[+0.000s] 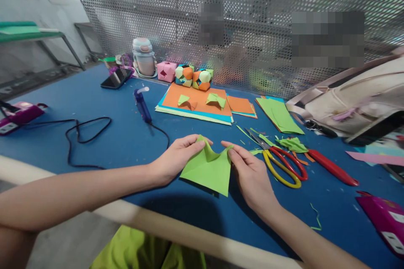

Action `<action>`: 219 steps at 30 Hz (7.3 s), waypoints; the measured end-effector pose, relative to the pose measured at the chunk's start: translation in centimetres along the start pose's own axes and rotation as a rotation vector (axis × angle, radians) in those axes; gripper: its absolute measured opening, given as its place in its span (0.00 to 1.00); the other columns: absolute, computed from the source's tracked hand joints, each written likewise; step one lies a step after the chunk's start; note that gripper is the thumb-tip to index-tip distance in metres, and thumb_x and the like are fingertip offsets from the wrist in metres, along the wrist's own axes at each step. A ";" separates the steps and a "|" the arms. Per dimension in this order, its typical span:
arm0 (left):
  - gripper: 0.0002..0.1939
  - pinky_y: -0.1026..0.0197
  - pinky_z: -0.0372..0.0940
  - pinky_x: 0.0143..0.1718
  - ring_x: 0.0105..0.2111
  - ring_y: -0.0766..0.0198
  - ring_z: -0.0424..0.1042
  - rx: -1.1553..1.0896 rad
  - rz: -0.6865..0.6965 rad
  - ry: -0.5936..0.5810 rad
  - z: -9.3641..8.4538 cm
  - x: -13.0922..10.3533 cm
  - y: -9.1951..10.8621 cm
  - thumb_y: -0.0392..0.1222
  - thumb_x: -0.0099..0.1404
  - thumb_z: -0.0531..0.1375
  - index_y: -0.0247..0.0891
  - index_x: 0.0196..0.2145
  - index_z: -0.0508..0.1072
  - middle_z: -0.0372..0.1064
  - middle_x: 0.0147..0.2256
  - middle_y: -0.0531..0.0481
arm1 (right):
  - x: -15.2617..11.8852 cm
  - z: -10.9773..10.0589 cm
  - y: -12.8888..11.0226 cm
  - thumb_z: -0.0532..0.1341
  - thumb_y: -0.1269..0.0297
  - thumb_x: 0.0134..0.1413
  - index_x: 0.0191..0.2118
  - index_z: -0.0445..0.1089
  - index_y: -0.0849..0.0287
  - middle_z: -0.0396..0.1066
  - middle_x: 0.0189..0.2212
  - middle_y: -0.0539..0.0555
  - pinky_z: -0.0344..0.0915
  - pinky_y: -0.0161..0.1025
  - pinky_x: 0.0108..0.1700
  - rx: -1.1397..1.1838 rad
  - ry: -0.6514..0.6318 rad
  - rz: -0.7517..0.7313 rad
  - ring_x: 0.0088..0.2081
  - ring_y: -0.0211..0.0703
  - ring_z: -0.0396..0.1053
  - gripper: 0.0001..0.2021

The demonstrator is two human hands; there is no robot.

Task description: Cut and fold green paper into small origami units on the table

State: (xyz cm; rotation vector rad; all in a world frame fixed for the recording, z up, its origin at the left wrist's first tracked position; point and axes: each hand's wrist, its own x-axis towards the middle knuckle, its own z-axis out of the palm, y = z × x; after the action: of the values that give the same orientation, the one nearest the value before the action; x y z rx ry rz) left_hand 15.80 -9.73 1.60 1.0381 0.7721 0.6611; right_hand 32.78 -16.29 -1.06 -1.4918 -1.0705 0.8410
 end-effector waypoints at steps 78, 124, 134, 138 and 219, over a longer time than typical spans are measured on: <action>0.17 0.64 0.65 0.33 0.31 0.65 0.71 0.218 -0.045 -0.089 0.1 0.1 -0.2 0.30 0.48 0.61 0.34 0.38 0.70 0.73 0.33 0.52 | -0.4 0.0 -0.6 0.64 0.51 0.46 0.40 0.68 0.55 0.66 0.22 0.48 0.59 0.36 0.24 -0.158 -0.083 -0.013 0.22 0.38 0.61 0.18; 0.17 0.64 0.66 0.36 0.34 0.64 0.72 0.316 0.053 -0.163 -0.1 0.0 -0.4 0.30 0.50 0.57 0.33 0.40 0.74 0.74 0.36 0.51 | -0.3 0.4 -1.1 0.68 0.56 0.41 0.44 0.65 0.53 0.67 0.33 0.48 0.58 0.34 0.23 0.070 -0.081 0.042 0.21 0.33 0.58 0.22; 0.12 0.66 0.65 0.33 0.30 0.66 0.69 0.360 0.115 -0.108 0.2 0.1 -0.4 0.29 0.50 0.57 0.34 0.35 0.71 0.71 0.31 0.54 | 0.1 0.5 -0.8 0.69 0.56 0.42 0.27 0.67 0.57 0.66 0.24 0.47 0.61 0.36 0.30 0.342 -0.085 0.159 0.26 0.37 0.63 0.13; 0.11 0.66 0.63 0.31 0.29 0.67 0.67 0.315 0.081 -0.167 0.2 -0.2 -0.4 0.32 0.52 0.56 0.35 0.35 0.69 0.69 0.29 0.55 | 0.2 0.5 -0.6 0.69 0.56 0.42 0.28 0.68 0.57 0.66 0.24 0.47 0.60 0.35 0.29 0.308 -0.067 0.124 0.27 0.37 0.62 0.13; 0.09 0.66 0.59 0.30 0.27 0.68 0.63 0.448 0.187 -0.085 1.1 -1.6 0.8 0.42 0.56 0.60 0.33 0.26 0.73 0.68 0.25 0.52 | -0.7 0.6 -2.0 0.64 0.61 0.48 0.25 0.74 0.57 0.70 0.23 0.50 0.64 0.34 0.29 0.019 -0.116 -0.278 0.26 0.38 0.66 0.07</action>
State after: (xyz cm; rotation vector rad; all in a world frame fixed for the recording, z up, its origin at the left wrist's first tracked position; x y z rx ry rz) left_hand 15.70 -11.25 3.08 1.5526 0.7722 0.6105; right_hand 31.60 -16.63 0.74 -1.2539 -1.3174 0.7442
